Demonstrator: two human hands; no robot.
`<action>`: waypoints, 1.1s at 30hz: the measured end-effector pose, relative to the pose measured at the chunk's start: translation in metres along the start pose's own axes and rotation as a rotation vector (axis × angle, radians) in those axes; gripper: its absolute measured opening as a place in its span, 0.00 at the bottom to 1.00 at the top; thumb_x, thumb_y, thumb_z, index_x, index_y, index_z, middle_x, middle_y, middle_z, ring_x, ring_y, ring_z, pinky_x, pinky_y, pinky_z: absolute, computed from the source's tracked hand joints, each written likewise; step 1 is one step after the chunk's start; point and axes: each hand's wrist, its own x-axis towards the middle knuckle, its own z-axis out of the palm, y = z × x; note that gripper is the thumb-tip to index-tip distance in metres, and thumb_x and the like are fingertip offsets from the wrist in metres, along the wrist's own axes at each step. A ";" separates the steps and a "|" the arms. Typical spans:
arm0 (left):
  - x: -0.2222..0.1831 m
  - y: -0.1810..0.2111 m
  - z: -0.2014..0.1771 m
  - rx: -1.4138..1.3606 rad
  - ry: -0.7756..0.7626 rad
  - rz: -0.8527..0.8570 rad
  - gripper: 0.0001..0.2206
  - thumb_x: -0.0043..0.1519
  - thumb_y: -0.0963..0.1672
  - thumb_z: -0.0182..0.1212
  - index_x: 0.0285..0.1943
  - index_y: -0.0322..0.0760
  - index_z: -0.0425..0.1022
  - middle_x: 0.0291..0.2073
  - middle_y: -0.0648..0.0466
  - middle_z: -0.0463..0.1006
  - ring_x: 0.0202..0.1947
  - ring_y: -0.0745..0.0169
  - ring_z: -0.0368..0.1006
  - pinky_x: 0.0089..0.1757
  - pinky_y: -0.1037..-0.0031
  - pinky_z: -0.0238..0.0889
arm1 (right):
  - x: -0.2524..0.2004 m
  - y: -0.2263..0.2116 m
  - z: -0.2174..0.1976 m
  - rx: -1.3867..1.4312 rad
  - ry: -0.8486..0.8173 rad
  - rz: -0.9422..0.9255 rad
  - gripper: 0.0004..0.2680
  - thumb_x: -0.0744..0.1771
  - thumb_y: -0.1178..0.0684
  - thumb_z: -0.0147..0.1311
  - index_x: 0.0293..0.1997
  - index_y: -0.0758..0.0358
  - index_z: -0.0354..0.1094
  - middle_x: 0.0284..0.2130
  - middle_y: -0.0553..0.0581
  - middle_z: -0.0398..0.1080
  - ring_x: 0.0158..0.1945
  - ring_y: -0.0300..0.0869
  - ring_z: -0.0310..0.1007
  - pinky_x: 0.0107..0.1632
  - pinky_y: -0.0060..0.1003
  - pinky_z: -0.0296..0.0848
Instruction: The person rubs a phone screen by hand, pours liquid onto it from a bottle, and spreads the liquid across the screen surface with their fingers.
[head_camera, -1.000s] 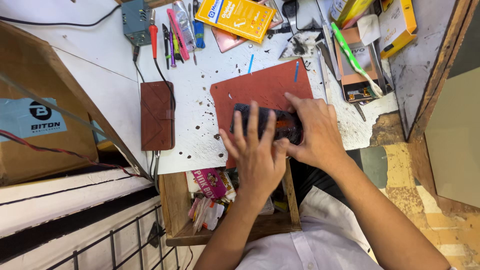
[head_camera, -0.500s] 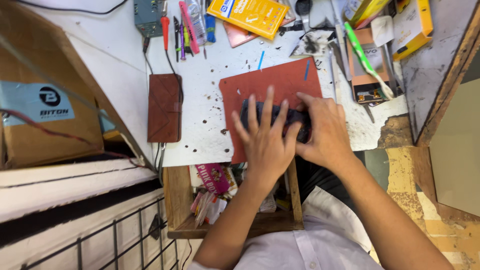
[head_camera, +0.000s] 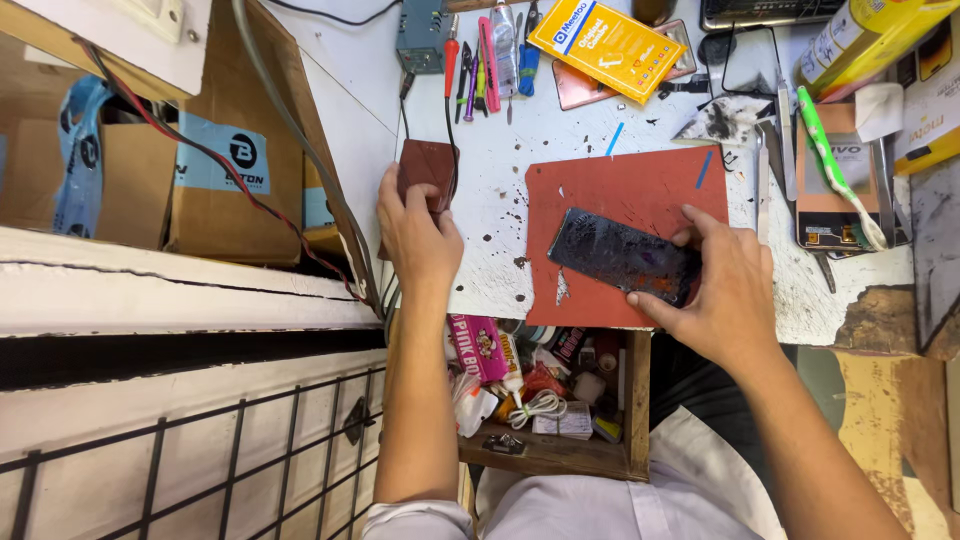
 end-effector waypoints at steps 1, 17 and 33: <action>0.003 -0.003 0.000 0.003 0.000 0.004 0.15 0.55 0.39 0.66 0.52 0.34 0.73 0.71 0.38 0.59 0.71 0.35 0.54 0.65 0.52 0.51 | 0.000 0.000 0.000 0.003 0.003 0.002 0.38 0.52 0.43 0.73 0.68 0.66 0.58 0.48 0.56 0.70 0.52 0.53 0.63 0.57 0.48 0.58; 0.014 -0.022 -0.019 -0.128 -0.092 0.067 0.29 0.48 0.38 0.74 0.61 0.33 0.72 0.48 0.45 0.71 0.53 0.45 0.66 0.55 0.60 0.60 | -0.001 0.003 0.000 0.000 -0.010 0.011 0.39 0.52 0.43 0.73 0.67 0.66 0.59 0.47 0.57 0.70 0.52 0.53 0.63 0.55 0.48 0.58; -0.026 -0.010 -0.054 0.228 0.060 0.174 0.27 0.56 0.34 0.59 0.67 0.43 0.74 0.33 0.59 0.80 0.50 0.54 0.67 0.60 0.45 0.47 | -0.002 0.005 0.001 0.013 0.008 -0.005 0.38 0.52 0.42 0.72 0.67 0.66 0.60 0.48 0.57 0.71 0.53 0.53 0.63 0.56 0.48 0.58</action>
